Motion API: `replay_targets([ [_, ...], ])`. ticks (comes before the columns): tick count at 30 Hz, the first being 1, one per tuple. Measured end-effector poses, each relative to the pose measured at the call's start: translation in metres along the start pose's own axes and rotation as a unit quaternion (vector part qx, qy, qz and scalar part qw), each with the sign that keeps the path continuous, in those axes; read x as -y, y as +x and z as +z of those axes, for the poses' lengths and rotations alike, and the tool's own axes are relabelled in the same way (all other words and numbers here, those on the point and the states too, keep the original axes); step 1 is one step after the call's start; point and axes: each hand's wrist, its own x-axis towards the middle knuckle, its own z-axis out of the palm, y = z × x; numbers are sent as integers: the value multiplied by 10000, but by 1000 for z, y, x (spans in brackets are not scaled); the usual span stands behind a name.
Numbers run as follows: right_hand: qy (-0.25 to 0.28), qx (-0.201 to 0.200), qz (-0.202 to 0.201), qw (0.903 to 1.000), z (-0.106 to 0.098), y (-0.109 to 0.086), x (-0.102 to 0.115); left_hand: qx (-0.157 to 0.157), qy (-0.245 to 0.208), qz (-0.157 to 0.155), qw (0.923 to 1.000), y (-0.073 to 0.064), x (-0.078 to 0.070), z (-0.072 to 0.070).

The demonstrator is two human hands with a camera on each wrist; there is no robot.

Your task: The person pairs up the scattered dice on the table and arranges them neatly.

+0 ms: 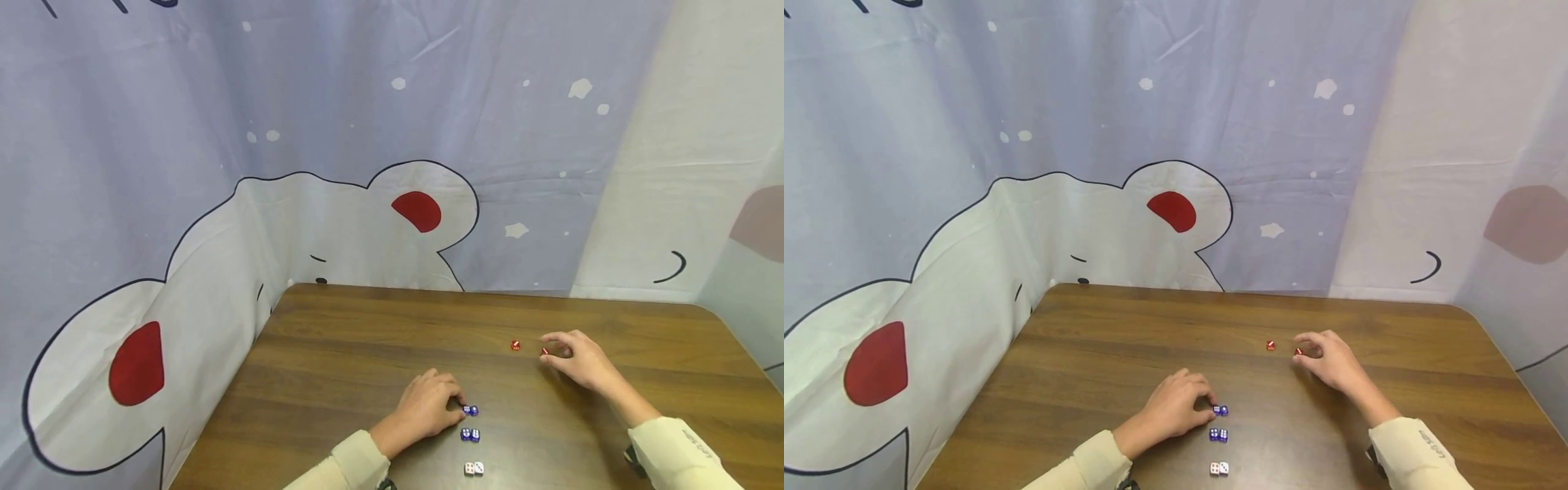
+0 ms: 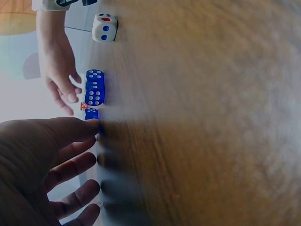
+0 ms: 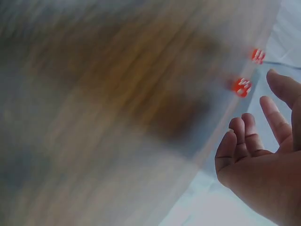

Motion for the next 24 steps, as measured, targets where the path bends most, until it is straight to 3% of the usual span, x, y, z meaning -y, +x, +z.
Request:
replay_targets([
  [12,111,235,112,9996,0,4,-22,27,-52,-6,10000,1,1,0],
  [24,-26,173,-8,9998,6,9,-25,-29,5,39,10000,0,1,0],
])
